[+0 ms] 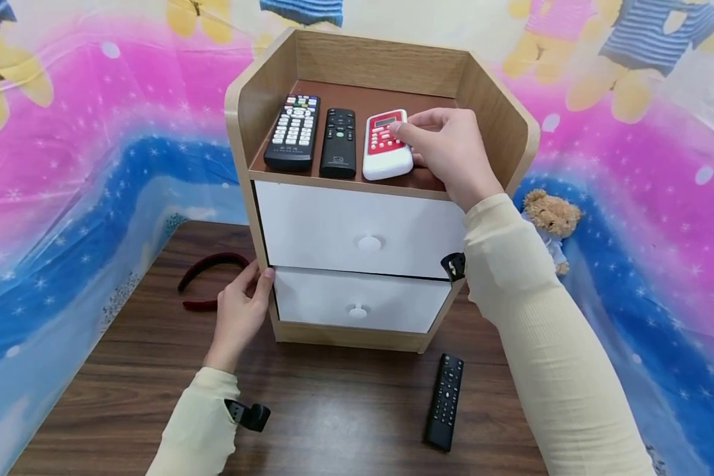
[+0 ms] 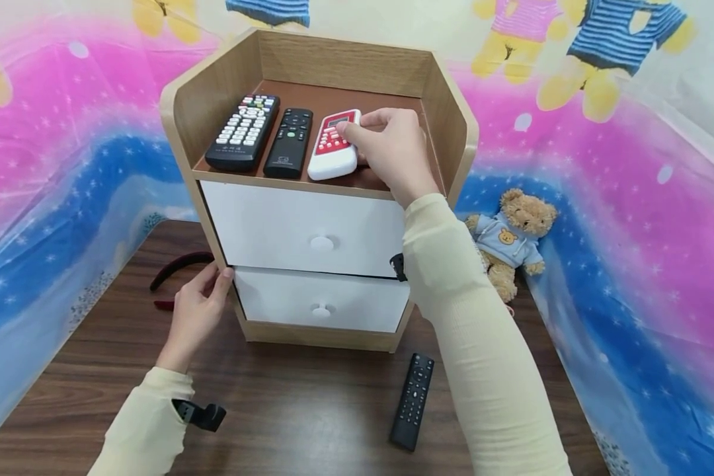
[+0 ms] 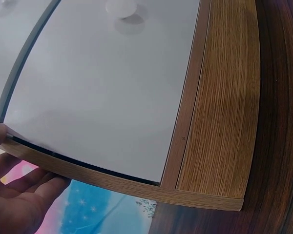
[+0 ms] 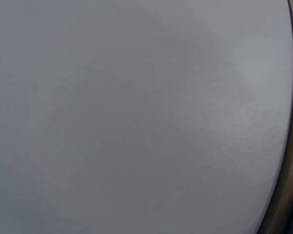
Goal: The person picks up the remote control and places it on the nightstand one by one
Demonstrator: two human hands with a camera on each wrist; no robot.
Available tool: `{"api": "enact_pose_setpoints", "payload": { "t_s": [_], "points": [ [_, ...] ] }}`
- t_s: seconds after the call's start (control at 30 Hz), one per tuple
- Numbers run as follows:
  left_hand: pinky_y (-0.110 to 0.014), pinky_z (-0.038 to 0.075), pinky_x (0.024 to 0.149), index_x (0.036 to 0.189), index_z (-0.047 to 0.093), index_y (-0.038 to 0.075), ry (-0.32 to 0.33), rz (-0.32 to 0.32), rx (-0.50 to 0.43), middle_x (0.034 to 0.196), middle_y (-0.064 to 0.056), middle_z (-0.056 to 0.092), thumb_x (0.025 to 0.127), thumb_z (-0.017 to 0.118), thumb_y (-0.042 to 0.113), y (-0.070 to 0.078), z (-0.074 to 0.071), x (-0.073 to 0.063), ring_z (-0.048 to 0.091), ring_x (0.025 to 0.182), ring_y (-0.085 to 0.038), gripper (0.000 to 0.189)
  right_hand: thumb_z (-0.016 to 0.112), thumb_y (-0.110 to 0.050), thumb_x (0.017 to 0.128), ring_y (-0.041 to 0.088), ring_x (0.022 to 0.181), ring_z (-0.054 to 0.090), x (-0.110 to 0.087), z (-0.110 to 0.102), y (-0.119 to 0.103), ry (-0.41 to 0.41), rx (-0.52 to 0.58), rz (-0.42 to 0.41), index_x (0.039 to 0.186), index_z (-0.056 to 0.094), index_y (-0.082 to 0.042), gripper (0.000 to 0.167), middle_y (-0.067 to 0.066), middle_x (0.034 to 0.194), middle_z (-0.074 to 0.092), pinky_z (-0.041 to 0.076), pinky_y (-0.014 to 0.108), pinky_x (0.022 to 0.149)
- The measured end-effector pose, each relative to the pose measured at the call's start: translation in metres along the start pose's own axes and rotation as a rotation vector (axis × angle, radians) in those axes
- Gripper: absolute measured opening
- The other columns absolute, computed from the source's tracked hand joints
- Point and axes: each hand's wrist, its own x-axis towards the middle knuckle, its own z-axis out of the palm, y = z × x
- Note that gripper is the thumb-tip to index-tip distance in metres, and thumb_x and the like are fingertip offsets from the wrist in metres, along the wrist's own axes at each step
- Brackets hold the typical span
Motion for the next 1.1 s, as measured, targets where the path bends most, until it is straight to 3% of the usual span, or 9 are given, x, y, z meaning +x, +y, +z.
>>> {"api": "enact_pose_setpoints", "payload": {
  "t_s": [0.27,0.5,1.1],
  "points": [
    [-0.05,0.051,0.092,0.145,0.049,0.003,0.003,0.001,-0.005,0.129,-0.024,0.062,0.103,0.05,0.045,-0.0007,-0.0011,0.0009,0.064,0.112,-0.035,0.059,0.072,-0.043,0.089,0.014,0.086,0.067,-0.0012,0.0019,0.0044,0.035,-0.13,-0.043,0.126,0.069,-0.018,0.045,0.004,0.12,0.064,0.055,0.022,0.063],
    [-0.05,0.052,0.091,0.145,0.05,0.004,0.0,-0.002,-0.006,0.129,-0.023,0.063,0.103,0.05,0.044,-0.0012,-0.0005,0.0014,0.065,0.111,-0.034,0.058,0.07,-0.045,0.091,0.016,0.091,0.067,-0.0027,0.0028,0.0056,0.048,-0.185,-0.044,0.129,0.067,-0.019,0.046,0.004,0.122,0.066,0.055,0.022,0.066],
    [-0.048,0.052,0.087,0.144,0.052,0.006,0.001,0.005,-0.016,0.124,-0.022,0.066,0.103,0.05,0.043,-0.0028,-0.0004,0.0016,0.066,0.106,-0.032,0.055,0.067,-0.041,0.093,0.017,0.084,0.07,-0.0078,0.0046,0.0081,0.08,-0.207,-0.077,0.124,0.07,-0.016,0.04,0.005,0.112,0.07,0.057,0.024,0.069]
  ]
}}
